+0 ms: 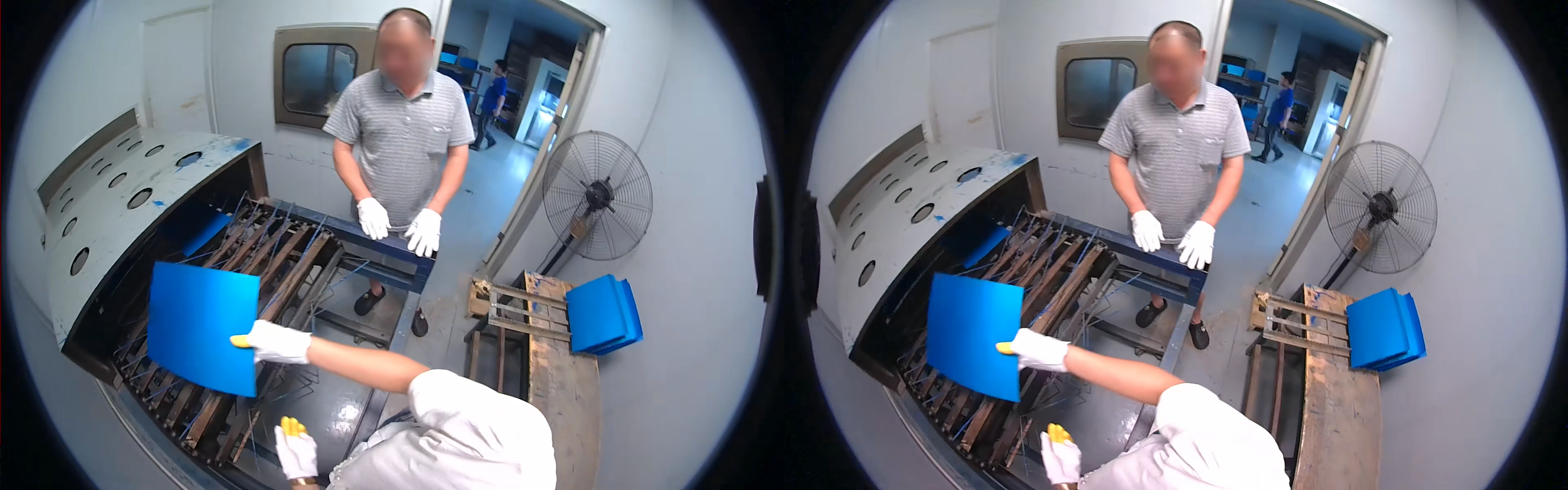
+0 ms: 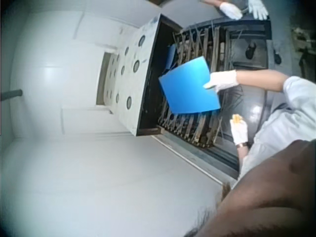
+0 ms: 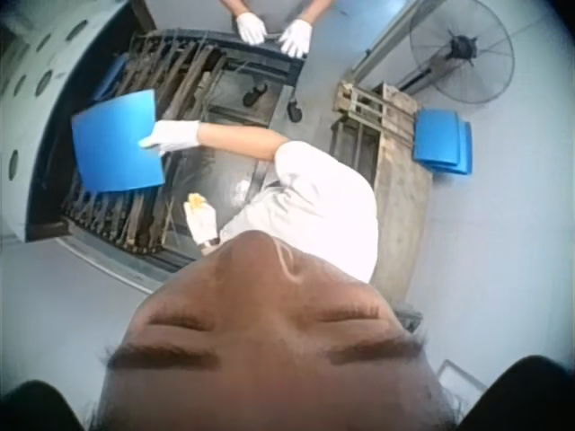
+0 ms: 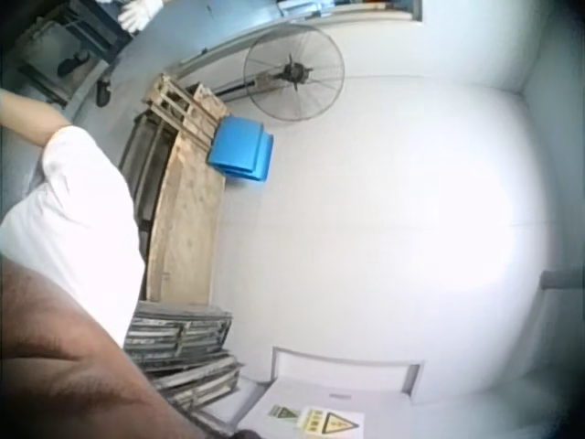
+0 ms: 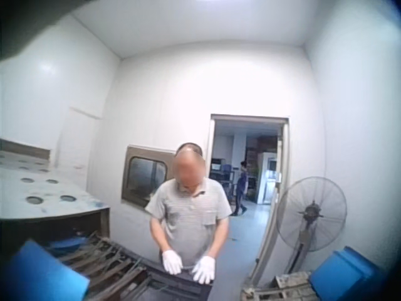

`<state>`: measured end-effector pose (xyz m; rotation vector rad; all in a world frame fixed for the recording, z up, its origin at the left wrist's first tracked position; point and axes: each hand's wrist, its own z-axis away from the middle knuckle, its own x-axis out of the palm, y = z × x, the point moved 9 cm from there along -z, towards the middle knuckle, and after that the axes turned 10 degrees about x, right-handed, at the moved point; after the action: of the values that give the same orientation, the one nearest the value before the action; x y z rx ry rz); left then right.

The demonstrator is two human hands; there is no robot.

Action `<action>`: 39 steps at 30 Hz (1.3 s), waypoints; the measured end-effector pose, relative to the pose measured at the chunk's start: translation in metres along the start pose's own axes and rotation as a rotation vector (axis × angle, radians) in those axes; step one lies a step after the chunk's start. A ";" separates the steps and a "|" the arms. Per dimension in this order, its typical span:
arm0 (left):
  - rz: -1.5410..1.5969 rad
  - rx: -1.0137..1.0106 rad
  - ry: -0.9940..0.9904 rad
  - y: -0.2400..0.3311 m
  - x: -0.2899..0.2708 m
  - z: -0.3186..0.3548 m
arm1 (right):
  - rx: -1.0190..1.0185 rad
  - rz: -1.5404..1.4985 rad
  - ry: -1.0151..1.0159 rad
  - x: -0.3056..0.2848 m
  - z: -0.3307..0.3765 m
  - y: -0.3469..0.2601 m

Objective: The person repeatedly picks up blue rectangular plates from a metal rack and stacks them onto a wooden pallet. A coworker assists by placing additional plates onto the rack for the person to retrieve. The person wears white gloves and handles the plates one by one in a continuous loop.

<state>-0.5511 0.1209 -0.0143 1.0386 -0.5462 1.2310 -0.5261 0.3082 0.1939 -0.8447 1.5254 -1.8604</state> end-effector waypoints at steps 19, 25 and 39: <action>0.054 -0.462 -0.700 -0.281 0.319 0.024 | -0.339 1.396 0.952 -0.185 0.495 -0.007; 0.038 -0.670 -0.637 -0.395 0.317 0.041 | -0.098 1.420 1.139 -0.220 0.583 0.038; -0.328 -0.942 -0.352 -0.540 0.206 0.118 | 0.289 -0.177 1.757 -0.314 0.840 0.219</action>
<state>0.0379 0.1282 0.0232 0.4874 -1.0470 0.3854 0.3330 -0.0043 0.0652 1.2592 1.7966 -2.9647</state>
